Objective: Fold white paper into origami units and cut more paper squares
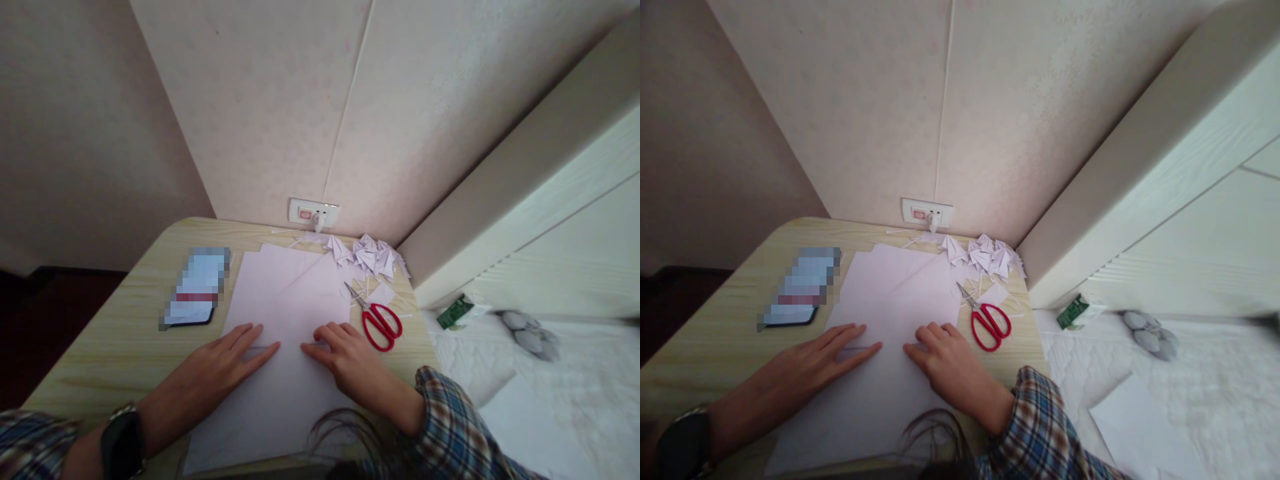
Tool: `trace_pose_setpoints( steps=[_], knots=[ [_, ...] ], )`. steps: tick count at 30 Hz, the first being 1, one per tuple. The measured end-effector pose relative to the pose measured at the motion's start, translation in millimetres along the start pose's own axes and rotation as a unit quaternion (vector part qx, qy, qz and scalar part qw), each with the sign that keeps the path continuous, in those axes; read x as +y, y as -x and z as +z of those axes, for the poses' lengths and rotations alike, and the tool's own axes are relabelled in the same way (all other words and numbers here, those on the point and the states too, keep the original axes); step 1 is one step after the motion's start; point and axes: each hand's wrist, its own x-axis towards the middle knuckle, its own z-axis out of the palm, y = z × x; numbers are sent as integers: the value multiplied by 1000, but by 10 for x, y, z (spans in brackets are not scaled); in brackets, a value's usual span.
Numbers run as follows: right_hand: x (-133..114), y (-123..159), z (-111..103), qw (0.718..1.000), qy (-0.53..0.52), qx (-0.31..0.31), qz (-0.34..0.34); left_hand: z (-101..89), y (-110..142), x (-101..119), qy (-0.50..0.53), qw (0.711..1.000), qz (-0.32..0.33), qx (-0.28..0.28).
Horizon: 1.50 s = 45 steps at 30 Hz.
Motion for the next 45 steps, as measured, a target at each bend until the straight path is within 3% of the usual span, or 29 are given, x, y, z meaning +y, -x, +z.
trace_pose_setpoints(
  steps=[9, 20, 24, 30, 37, 40, 45],
  knots=[
    [215, 261, -38, 998, -9, 9, 58, -50, 200, -285, 50, 999, 16, 9],
    [456, 543, 1, 997, -14, 29, 68, -212, 318, -427, 76, 997, -7, 21],
    [491, 571, -84, 996, -3, 48, 74, -156, 340, -410, 72, 997, 0, 43],
    [236, 223, -284, 997, 2, 62, 55, -112, 210, -282, 59, 996, -18, 70],
    [-244, -507, 9, 997, -10, 1, -75, -223, 125, -344, 76, 994, -13, 73],
    [-288, -574, 76, 997, -4, -8, -77, -245, 138, -375, 93, 993, -18, 67],
    [-206, -394, 51, 998, 13, -24, -61, -293, 130, -410, 139, 989, -36, 33]
  ],
)
